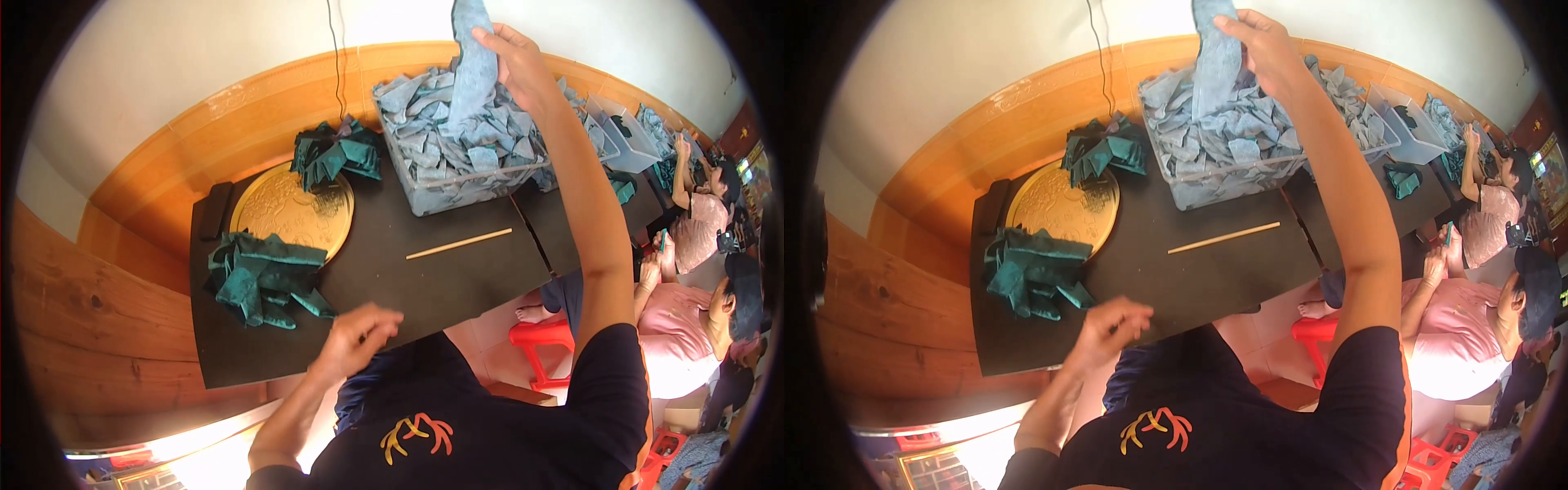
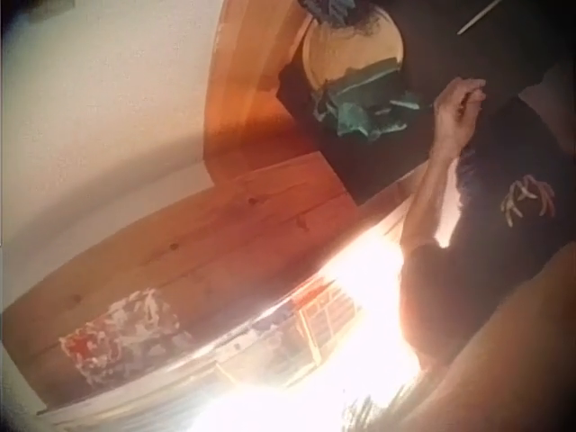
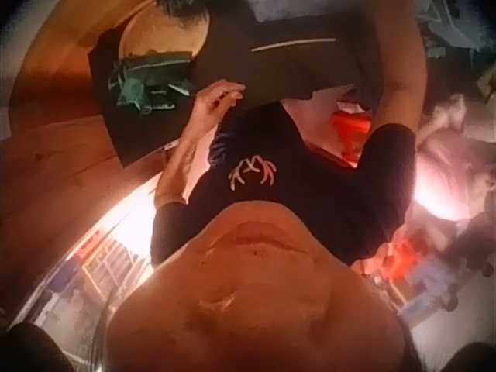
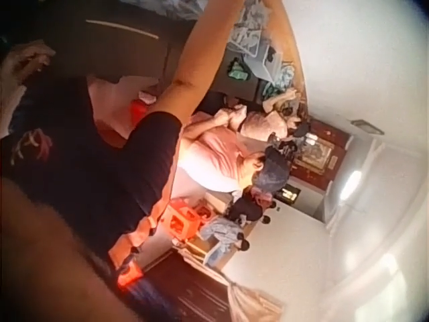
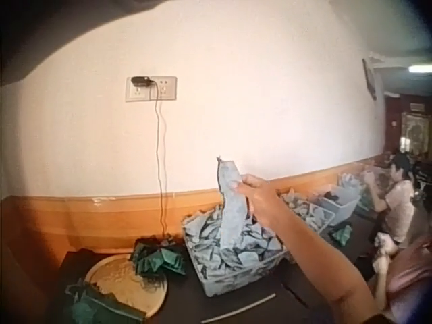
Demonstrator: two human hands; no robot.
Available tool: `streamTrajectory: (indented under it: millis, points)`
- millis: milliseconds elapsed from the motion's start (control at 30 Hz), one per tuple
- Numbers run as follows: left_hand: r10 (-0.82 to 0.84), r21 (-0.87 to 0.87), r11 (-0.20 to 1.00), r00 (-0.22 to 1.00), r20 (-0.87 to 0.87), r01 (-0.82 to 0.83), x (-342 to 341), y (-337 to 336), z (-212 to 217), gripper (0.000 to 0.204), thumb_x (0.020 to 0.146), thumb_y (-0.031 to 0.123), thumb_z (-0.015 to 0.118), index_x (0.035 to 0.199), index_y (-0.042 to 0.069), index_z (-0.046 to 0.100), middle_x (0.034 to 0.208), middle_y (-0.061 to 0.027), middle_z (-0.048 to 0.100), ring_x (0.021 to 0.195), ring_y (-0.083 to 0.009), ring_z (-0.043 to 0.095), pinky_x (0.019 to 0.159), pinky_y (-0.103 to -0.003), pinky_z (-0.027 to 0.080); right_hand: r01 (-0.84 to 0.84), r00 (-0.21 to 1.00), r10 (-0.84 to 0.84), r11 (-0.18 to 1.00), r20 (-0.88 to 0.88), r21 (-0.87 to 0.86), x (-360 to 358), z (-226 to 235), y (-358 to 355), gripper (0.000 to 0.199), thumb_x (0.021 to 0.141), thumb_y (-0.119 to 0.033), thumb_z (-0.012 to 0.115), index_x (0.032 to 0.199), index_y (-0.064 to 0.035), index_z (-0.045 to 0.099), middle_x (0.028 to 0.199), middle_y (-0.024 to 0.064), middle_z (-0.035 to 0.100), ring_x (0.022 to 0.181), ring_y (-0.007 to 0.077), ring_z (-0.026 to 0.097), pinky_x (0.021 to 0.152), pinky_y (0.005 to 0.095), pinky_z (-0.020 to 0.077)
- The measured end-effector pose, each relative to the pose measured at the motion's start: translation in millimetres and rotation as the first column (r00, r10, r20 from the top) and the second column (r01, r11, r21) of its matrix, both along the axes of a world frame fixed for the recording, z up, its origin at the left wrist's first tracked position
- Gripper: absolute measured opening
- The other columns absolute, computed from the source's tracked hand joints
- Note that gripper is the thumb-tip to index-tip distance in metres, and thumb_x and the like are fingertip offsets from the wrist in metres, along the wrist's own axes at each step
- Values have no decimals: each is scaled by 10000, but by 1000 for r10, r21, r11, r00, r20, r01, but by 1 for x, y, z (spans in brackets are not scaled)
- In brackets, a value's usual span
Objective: Turning small green and blue fabric pieces inside out using a wooden stick.
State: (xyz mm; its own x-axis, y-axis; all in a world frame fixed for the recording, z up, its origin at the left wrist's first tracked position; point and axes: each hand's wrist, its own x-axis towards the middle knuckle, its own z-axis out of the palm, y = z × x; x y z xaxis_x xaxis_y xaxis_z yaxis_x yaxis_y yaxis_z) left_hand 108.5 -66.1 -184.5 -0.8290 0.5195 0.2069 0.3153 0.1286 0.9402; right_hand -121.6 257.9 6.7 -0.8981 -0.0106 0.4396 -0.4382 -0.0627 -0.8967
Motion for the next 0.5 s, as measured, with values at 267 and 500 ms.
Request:
streamTrajectory:
  millis: [267, 500]
  points:
    - [224, 456, 848, 962, 157, -272, -55, 48, 51, 302, 930, 165, 629, 1182, 8, 577, 1132, -48, 569, 899, -94, 542, 789, -248, 465, -240, 956, 226, 969, 188, 54, 117, -74, -91, 309, 830, -235, 733, 1041, -23, 657, 893, -4, 650, 800, 69, 580, 705, 250, 470]
    - [303, 340, 867, 928, 218, -363, -59, 29, 7, 137, 897, 143, 673, 1000, 64, 629, 872, 46, 607, 795, -56, 524, 721, -212, 402, -120, 973, 123, 992, 195, -28, 122, -144, -128, 257, 832, -141, 731, 1007, 21, 637, 878, 11, 633, 817, 76, 562, 725, 236, 462]
